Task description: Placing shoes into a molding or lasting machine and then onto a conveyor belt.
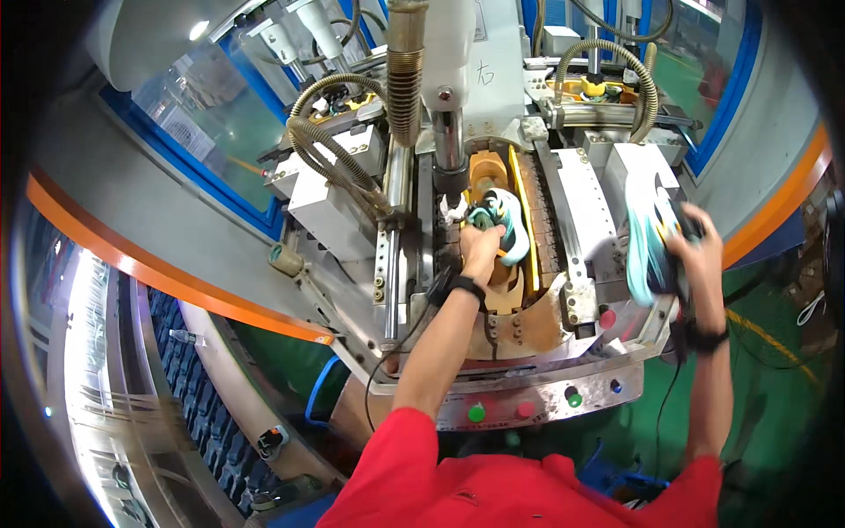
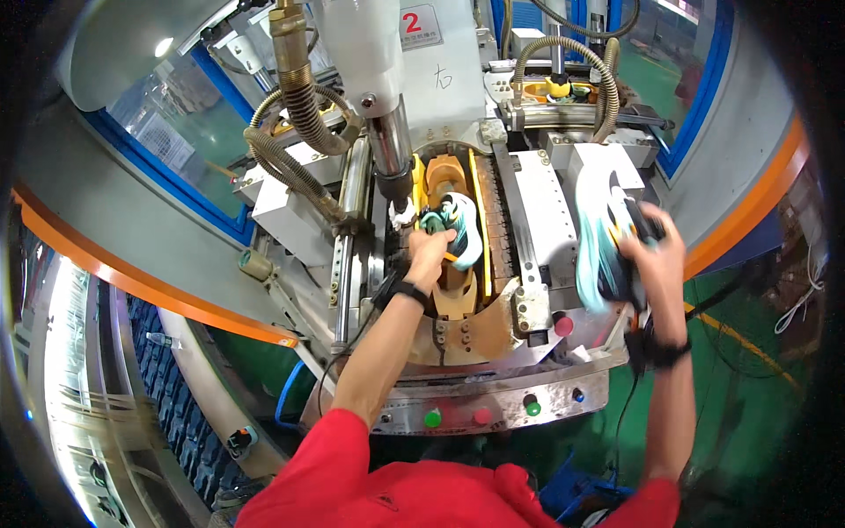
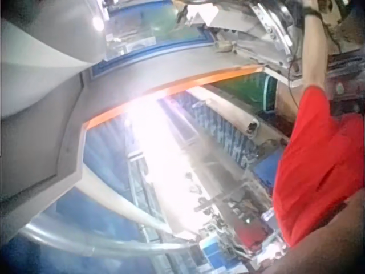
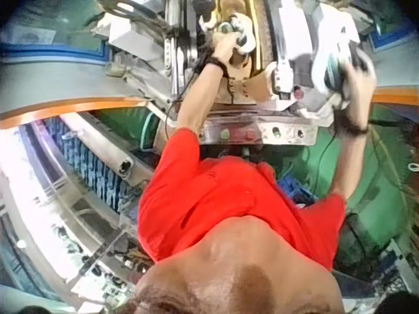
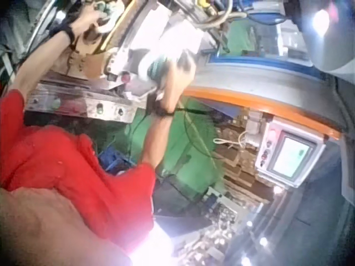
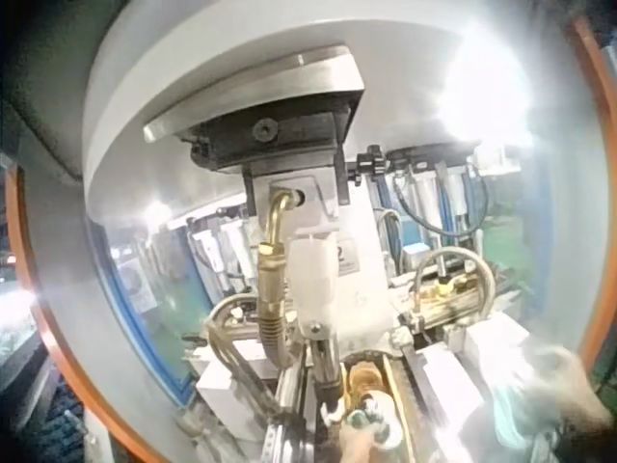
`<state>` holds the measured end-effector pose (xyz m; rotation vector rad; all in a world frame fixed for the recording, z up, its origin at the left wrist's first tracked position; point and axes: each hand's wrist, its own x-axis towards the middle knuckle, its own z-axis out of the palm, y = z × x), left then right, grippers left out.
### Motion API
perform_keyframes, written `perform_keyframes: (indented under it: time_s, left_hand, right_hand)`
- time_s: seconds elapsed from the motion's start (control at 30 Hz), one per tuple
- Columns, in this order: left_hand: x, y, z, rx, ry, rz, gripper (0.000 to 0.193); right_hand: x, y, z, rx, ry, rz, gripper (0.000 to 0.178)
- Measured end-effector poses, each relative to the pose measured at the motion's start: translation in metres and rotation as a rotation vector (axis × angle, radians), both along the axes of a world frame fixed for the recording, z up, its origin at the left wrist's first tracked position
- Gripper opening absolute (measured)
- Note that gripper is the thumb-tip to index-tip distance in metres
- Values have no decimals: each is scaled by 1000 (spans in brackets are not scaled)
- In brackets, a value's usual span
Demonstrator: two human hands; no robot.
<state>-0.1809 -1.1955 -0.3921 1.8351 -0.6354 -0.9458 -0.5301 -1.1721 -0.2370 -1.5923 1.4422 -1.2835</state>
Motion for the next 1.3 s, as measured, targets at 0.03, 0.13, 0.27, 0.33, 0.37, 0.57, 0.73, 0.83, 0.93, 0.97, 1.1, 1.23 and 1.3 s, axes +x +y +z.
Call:
perform_keyframes:
  time_s: [0.03,0.13,0.27,0.33,0.37,0.57,0.73,0.83,0.93,0.97,1.1,1.23,1.3]
  left_hand:
    - [-1,19,14,-29,279,-55,29]
    - [0,114,70,-148,685,-178,24]
    - [14,246,100,-240,617,-119,40]
    - [24,310,116,-229,579,-35,53]
    - [31,342,122,-221,509,14,53]
    - [15,461,151,-138,190,472,27]
    - [-27,520,121,-286,316,917,45]
    - [-63,544,105,-272,327,1059,35]
    - [-87,550,80,-293,385,1049,31]
    - [-95,553,75,-297,441,1048,31]
    - [-130,577,45,-295,561,1073,33]
    - [-170,606,53,-294,565,1250,43]
    - [-186,629,51,-262,577,1329,40]
  right_hand:
    - [3,-33,5,61,145,61,56]
    - [79,-106,-7,40,445,31,59]
    - [213,-119,-8,372,686,274,65]
    - [256,-142,-63,376,733,277,62]
    - [276,-142,-81,366,797,284,52]
    - [310,-138,-182,85,834,55,49]
    - [304,-88,-154,-77,853,254,62]
    - [286,41,-108,-328,542,578,40]
    - [252,168,-121,-332,367,914,17]
    - [249,192,-142,-357,349,987,16]
    - [253,226,-266,-421,541,1143,12]
    - [260,215,-337,-478,370,1281,9]
    - [261,214,-344,-486,398,1255,10]
